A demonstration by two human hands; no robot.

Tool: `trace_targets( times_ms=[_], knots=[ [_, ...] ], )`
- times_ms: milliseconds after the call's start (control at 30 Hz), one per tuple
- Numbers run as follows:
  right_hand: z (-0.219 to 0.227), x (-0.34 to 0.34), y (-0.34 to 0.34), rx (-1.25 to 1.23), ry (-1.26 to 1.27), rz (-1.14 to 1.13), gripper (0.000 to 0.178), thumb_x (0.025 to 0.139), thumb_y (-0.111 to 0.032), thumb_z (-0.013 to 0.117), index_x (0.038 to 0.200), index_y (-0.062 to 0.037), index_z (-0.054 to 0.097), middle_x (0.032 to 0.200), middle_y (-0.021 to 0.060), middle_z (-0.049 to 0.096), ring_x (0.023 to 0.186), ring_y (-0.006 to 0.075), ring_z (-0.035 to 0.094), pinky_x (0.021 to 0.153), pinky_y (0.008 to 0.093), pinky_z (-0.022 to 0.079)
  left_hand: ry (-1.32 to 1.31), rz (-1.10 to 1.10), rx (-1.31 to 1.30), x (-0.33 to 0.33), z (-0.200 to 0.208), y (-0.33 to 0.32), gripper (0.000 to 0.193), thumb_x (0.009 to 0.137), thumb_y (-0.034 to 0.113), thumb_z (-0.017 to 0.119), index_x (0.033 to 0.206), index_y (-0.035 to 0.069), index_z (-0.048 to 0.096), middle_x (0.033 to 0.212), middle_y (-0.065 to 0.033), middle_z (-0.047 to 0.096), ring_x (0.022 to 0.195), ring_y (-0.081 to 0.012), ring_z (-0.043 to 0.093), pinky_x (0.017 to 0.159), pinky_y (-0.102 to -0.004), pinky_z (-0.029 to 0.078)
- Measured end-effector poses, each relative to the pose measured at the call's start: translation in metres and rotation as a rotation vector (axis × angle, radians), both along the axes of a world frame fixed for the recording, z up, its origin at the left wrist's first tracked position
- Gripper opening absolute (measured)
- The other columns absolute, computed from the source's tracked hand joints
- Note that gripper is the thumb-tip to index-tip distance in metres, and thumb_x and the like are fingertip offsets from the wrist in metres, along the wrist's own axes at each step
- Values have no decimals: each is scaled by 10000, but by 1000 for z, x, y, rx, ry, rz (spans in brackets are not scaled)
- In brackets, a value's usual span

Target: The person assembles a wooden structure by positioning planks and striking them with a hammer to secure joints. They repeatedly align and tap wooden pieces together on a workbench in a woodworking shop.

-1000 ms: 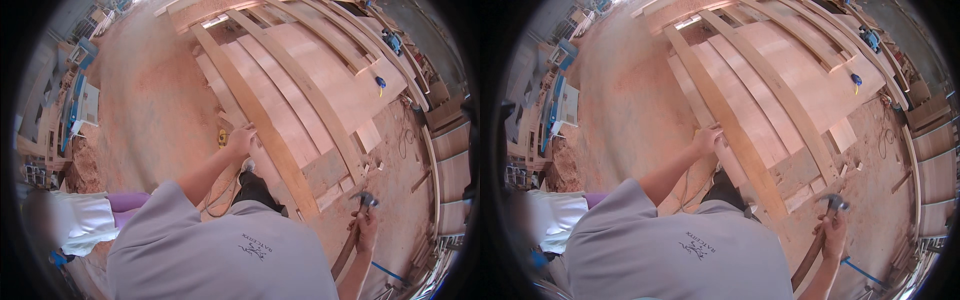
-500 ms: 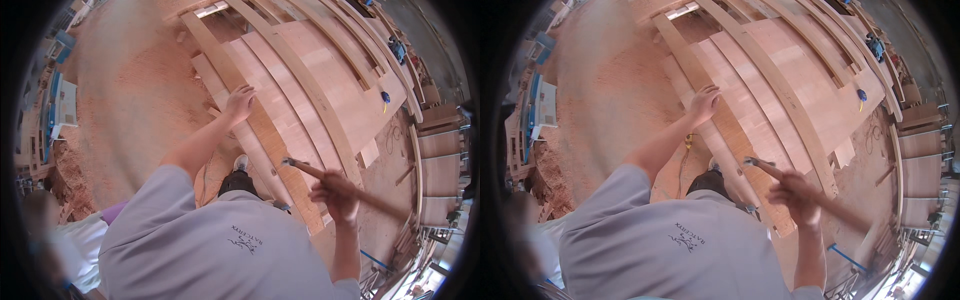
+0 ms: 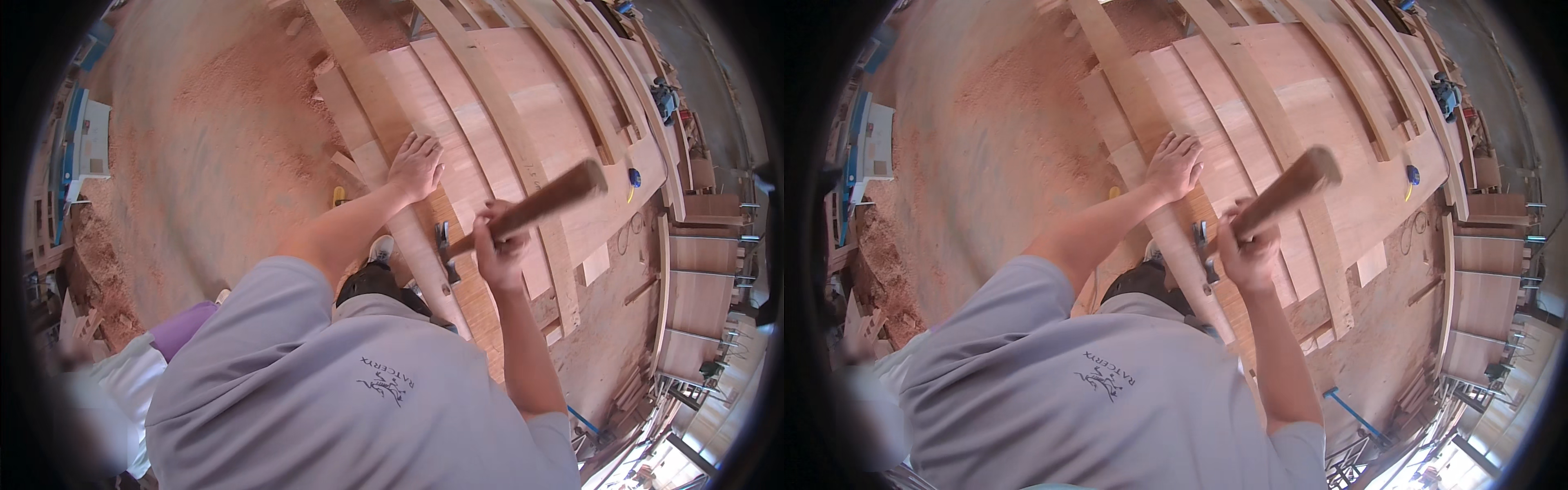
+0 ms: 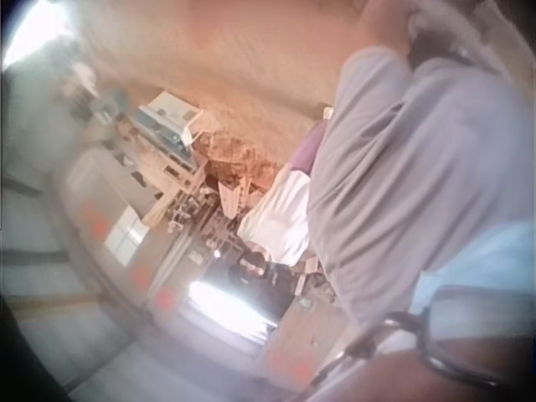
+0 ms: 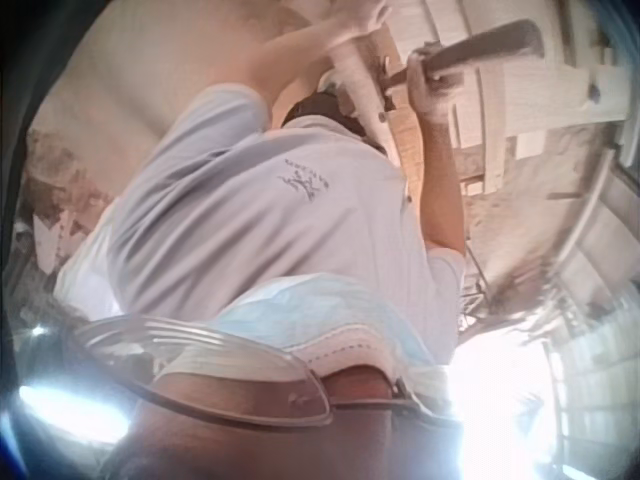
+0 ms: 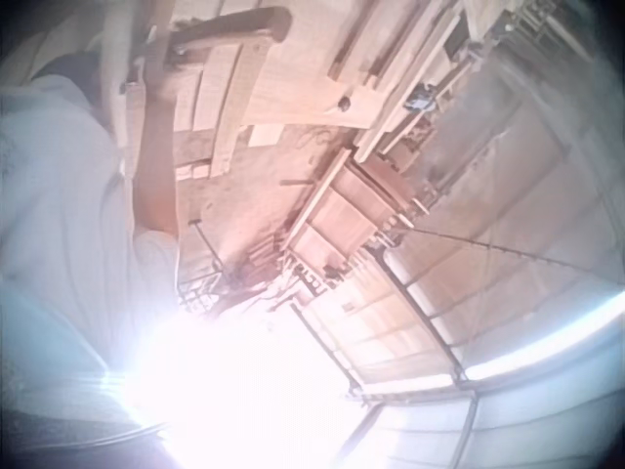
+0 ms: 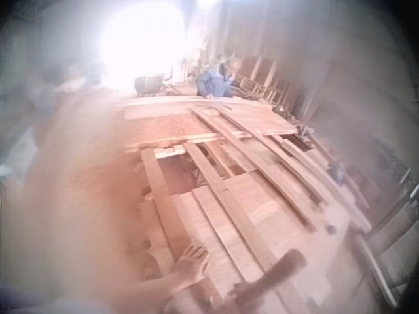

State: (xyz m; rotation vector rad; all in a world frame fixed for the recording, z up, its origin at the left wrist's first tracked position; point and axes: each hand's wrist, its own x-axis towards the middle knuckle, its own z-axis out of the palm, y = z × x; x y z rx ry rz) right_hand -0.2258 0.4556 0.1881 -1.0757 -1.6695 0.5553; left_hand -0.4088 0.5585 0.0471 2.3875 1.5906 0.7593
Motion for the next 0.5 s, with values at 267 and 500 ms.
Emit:
trace_targets(
  times_ms=[267,500],
  knots=[
    [-15,-52,58,-520,517,-319,192,955,-55,620,1139,1,627,770,25,630,611,50,518,537,204,388,0,18,-15,0,-6,-3,387,948,251,573,1265,35,619,1386,-119,574,1371,-299,467,1225,-488,266],
    [-21,-53,78,-579,268,-521,153,952,-122,660,993,25,642,780,63,619,655,136,556,614,316,471,-24,26,6,0,-7,1,383,924,232,588,1255,43,623,1378,-120,578,1368,-299,470,1221,-495,271]
  ],
)
